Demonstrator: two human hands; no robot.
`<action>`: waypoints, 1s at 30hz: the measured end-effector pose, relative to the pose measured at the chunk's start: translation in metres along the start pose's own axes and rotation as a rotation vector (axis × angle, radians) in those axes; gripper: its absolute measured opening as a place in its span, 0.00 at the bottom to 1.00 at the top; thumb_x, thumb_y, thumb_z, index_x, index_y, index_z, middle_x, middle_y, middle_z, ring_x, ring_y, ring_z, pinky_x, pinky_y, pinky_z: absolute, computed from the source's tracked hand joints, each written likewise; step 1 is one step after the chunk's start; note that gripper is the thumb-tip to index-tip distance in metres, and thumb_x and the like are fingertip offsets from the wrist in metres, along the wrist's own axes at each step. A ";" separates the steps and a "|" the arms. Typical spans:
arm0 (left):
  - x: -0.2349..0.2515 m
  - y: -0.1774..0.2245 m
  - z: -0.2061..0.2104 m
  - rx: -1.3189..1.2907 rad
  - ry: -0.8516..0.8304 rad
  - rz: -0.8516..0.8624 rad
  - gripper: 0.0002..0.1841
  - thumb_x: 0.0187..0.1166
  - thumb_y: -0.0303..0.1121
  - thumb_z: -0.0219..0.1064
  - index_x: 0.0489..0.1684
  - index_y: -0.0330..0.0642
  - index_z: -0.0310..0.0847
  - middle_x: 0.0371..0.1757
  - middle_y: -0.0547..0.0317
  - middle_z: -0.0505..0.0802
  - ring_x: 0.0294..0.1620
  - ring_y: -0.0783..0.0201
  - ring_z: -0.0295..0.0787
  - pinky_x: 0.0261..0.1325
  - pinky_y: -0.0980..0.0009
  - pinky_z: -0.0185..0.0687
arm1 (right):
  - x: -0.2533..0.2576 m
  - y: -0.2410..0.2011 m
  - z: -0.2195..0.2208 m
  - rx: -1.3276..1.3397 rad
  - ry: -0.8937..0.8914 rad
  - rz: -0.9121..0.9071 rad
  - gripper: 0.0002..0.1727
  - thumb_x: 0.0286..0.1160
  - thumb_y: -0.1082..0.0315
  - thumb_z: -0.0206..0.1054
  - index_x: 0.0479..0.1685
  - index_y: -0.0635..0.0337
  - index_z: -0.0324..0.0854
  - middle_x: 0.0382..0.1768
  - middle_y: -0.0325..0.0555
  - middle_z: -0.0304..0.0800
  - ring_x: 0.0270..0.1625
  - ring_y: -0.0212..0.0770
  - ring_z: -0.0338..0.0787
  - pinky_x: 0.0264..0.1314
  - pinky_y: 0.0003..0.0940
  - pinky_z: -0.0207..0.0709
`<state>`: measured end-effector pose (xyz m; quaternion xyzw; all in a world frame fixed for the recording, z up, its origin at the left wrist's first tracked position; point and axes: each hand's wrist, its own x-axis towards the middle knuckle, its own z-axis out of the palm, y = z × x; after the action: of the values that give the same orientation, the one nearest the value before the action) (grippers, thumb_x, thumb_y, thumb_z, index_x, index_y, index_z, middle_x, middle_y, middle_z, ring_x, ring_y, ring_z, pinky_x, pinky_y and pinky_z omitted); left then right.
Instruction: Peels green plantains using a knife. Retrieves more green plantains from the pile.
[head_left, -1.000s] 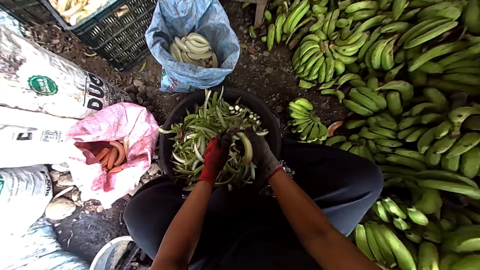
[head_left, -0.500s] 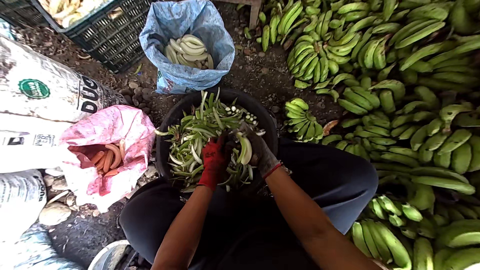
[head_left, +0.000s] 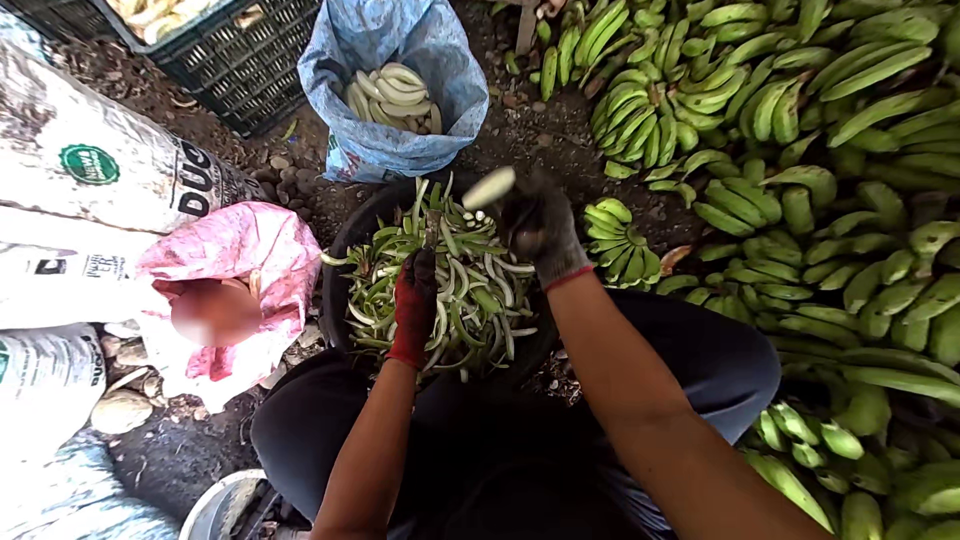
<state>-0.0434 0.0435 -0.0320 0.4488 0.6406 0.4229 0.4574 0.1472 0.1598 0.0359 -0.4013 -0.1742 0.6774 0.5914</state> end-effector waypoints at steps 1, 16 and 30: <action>0.000 -0.001 0.000 -0.013 -0.006 0.005 0.25 0.93 0.55 0.47 0.81 0.57 0.72 0.53 0.50 0.89 0.46 0.56 0.84 0.48 0.52 0.82 | 0.007 -0.007 0.015 0.024 0.004 -0.005 0.14 0.90 0.55 0.50 0.51 0.55 0.74 0.40 0.47 0.89 0.44 0.45 0.91 0.54 0.48 0.88; 0.018 -0.001 0.014 -0.216 -0.081 -0.061 0.21 0.92 0.49 0.51 0.68 0.46 0.81 0.39 0.58 0.86 0.34 0.66 0.79 0.41 0.66 0.79 | -0.051 0.108 -0.121 -2.076 -0.255 0.286 0.39 0.85 0.53 0.56 0.96 0.43 0.48 0.90 0.52 0.61 0.85 0.63 0.68 0.79 0.71 0.63; 0.009 -0.003 0.019 -0.201 -0.155 -0.081 0.21 0.93 0.48 0.52 0.69 0.43 0.78 0.38 0.59 0.84 0.33 0.66 0.80 0.38 0.67 0.81 | -0.060 0.016 -0.077 -0.728 0.213 0.145 0.19 0.91 0.61 0.56 0.71 0.63 0.75 0.49 0.53 0.91 0.43 0.43 0.92 0.48 0.39 0.88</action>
<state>-0.0272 0.0539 -0.0410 0.4058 0.5752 0.4303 0.5651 0.1928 0.0810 -0.0030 -0.6645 -0.3121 0.5658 0.3754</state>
